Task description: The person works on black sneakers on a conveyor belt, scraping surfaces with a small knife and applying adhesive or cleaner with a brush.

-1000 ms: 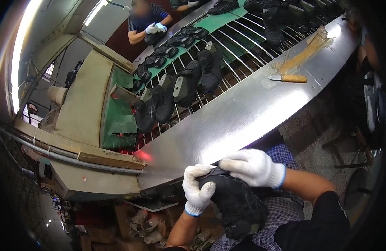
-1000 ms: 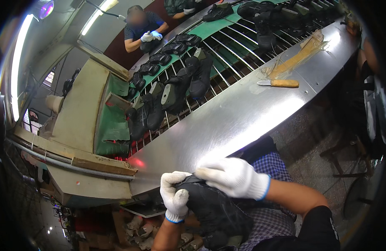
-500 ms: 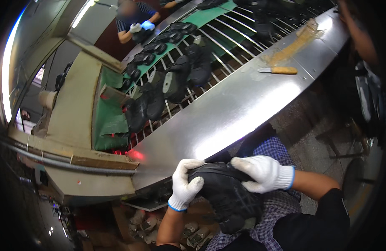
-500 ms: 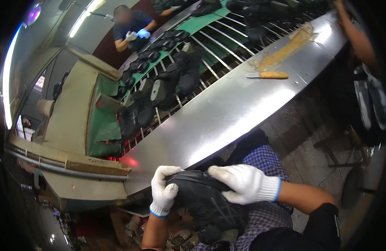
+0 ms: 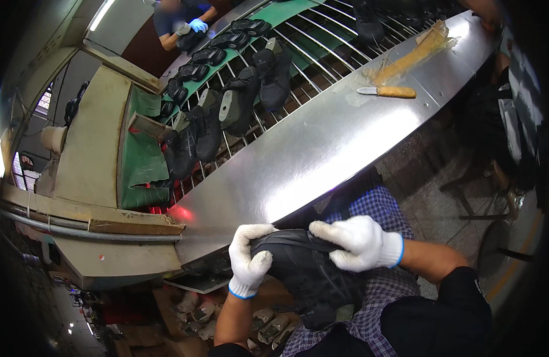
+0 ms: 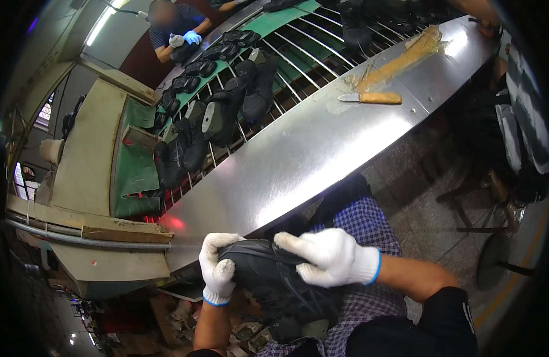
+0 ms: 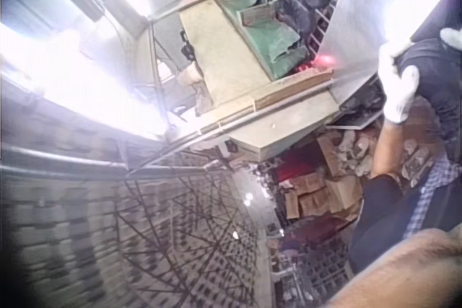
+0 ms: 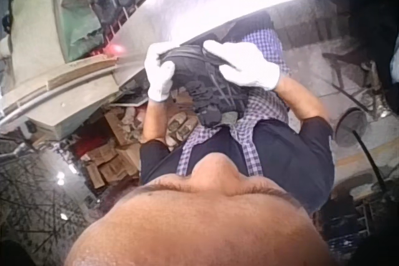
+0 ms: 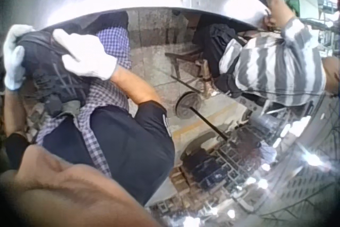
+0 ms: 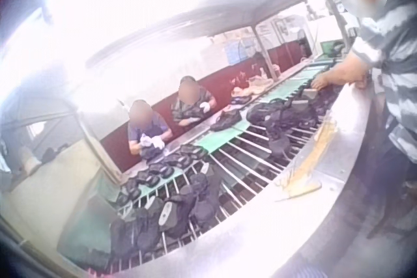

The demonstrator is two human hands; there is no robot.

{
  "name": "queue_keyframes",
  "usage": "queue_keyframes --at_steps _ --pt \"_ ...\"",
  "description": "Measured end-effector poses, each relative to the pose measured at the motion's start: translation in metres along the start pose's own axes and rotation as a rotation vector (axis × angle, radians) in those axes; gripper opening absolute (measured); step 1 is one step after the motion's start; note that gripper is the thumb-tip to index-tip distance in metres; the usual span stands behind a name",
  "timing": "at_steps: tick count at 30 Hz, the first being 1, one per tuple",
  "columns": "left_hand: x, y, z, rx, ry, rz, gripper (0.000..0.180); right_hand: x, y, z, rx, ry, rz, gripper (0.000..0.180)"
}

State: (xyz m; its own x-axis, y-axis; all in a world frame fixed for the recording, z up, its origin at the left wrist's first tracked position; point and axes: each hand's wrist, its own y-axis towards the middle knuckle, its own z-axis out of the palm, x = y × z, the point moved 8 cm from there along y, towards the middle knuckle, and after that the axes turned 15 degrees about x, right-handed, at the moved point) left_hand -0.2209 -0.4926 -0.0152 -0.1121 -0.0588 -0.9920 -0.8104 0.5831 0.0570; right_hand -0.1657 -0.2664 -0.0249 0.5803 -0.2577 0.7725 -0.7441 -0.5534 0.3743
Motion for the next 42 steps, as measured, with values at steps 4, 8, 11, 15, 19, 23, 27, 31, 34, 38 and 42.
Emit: queue_keyframes --at_steps 4,8,11,15,19,23,27,31,34,38,42 --pt "0.005 -0.005 -0.005 -0.059 0.004 -0.046 0.052 0.021 -0.010 0.017 0.299 -0.082 0.093 0.072" --pt "0.004 0.006 -0.007 -0.098 0.056 -0.036 0.035 0.021 -0.017 0.016 0.211 -0.064 0.062 0.078" --pt "-0.005 0.029 0.009 -0.092 0.075 -0.018 0.040 0.000 -0.007 0.003 0.193 -0.056 0.103 0.081" --pt "-0.012 0.053 0.045 -0.132 -0.173 0.059 0.029 0.025 0.044 -0.043 0.224 -0.132 0.147 0.071" --pt "0.013 0.066 0.067 -0.324 -0.429 0.189 0.021 0.044 0.095 -0.045 0.765 -0.449 0.463 0.077" --pt "0.027 0.042 0.075 -0.131 -0.291 0.121 0.025 0.026 0.056 -0.079 0.368 -0.231 0.353 0.089" --pt "0.037 -0.032 0.097 0.214 0.449 0.234 0.077 -0.040 -0.022 -0.086 -0.200 0.569 0.460 0.081" --pt "0.053 -0.048 0.110 -0.078 0.718 0.420 0.074 -0.043 -0.015 -0.055 -0.138 0.629 0.363 0.062" --pt "0.005 -0.017 0.100 -0.393 0.868 0.688 0.056 -0.027 0.009 -0.045 0.016 0.522 0.365 0.058" --pt "0.000 0.017 0.081 -0.296 0.487 0.673 0.044 0.010 0.029 -0.049 0.150 0.205 0.439 0.059" --pt "0.005 0.048 0.073 -0.019 0.058 0.318 0.028 0.023 0.037 -0.049 0.338 0.047 0.438 0.087"
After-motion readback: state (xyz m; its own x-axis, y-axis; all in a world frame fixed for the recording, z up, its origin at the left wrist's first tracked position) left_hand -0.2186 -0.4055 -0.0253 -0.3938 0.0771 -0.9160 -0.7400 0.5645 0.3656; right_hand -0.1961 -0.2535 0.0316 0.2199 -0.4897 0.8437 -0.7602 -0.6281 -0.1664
